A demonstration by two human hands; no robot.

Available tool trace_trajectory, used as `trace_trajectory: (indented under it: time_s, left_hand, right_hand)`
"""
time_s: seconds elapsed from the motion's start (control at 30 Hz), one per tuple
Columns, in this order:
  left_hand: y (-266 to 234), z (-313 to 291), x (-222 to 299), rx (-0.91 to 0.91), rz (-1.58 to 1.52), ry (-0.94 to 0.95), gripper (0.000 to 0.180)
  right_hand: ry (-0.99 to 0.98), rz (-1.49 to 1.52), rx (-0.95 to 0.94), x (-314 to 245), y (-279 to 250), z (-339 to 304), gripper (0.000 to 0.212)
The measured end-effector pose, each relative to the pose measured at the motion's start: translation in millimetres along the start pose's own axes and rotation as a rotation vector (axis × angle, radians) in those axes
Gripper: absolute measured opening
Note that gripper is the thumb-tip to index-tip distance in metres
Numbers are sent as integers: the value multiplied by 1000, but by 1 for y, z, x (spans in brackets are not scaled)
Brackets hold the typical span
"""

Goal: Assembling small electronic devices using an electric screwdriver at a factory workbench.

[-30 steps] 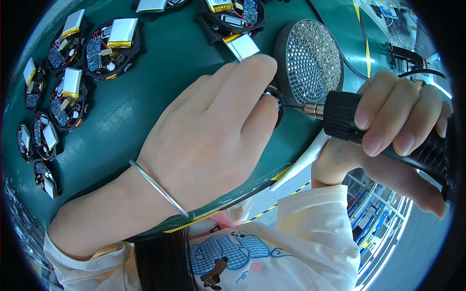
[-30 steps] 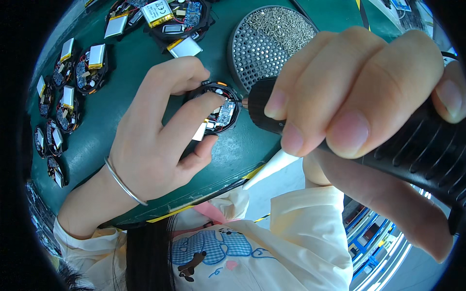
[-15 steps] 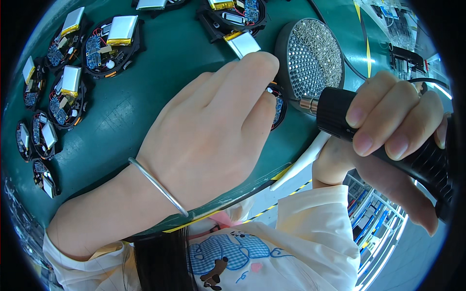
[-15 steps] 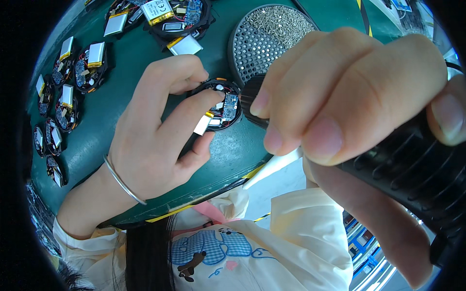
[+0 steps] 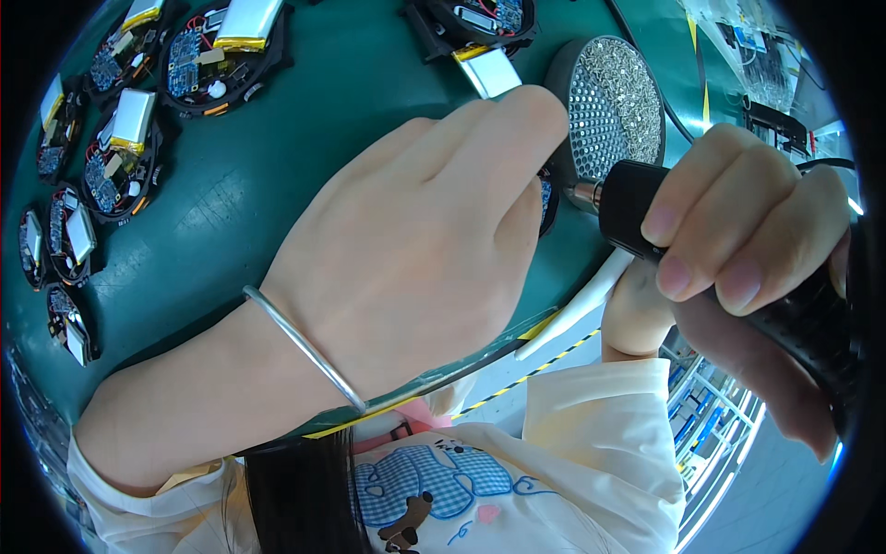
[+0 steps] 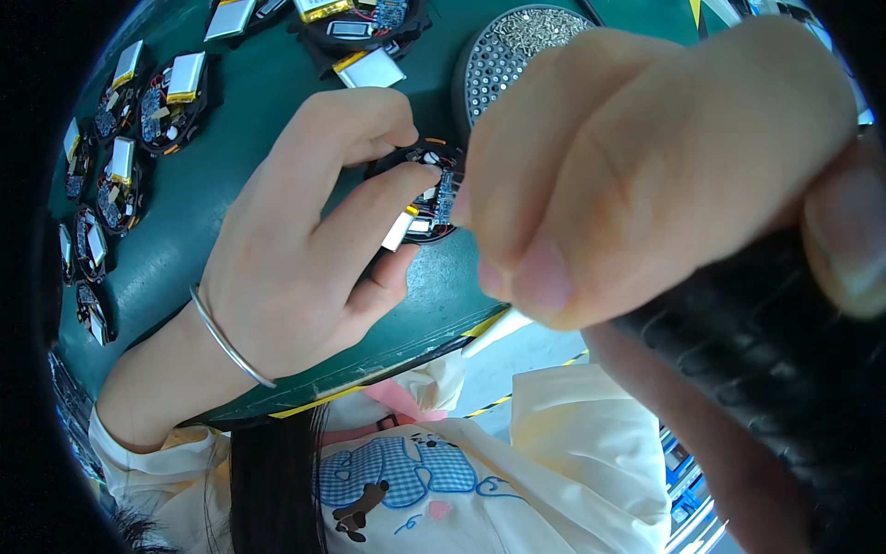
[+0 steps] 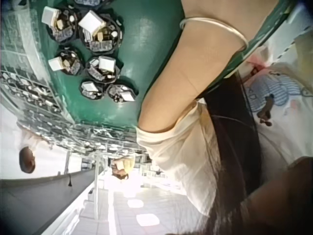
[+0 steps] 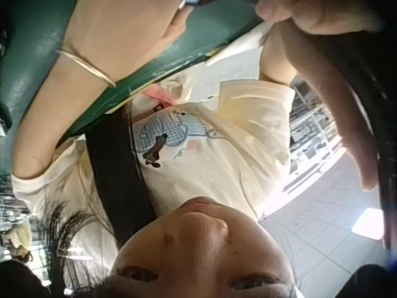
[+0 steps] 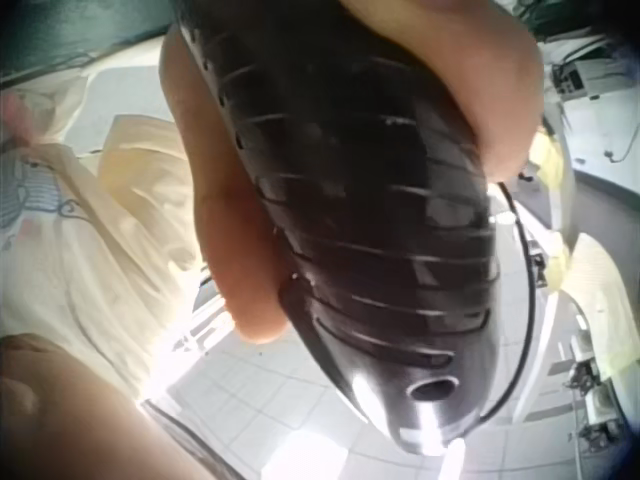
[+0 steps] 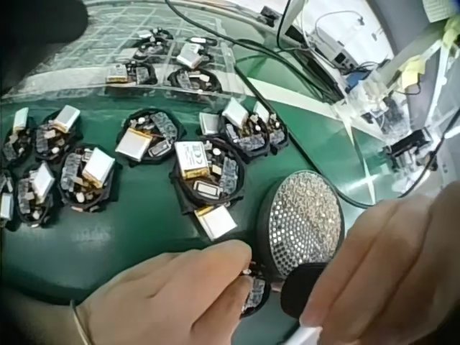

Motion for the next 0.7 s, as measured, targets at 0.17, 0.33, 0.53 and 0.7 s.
trace_trajectory:
  time_s: [0.17, 0.33, 0.53, 0.7]
  left_hand:
    - [0, -1, -1, 4, -30, -2, 47]
    - [1, 7, 5, -207, 117, 76, 38]
    - [-17, 14, 13, -189, 329, 126, 38]
    - [-51, 57, -23, -87, 359, -1, 49]
  right_hand:
    - [16, -16, -43, 0, 3, 6, 87]
    - [9, -25, -26, 6, -7, 5, 87]
    - [-119, 384, 377, 7, -58, -28, 77]
    - [-166, 345, 639, 7, -84, -51, 76]
Point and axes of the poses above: each hand's wrist, its own z-axis towards the middle knuckle, its own y-axis out of the palm, x = y × z, the point moved 6 cm from there along z, towards the middle knuckle, and after that the axes turned 15 degrees about y, right-handed, at the moved point
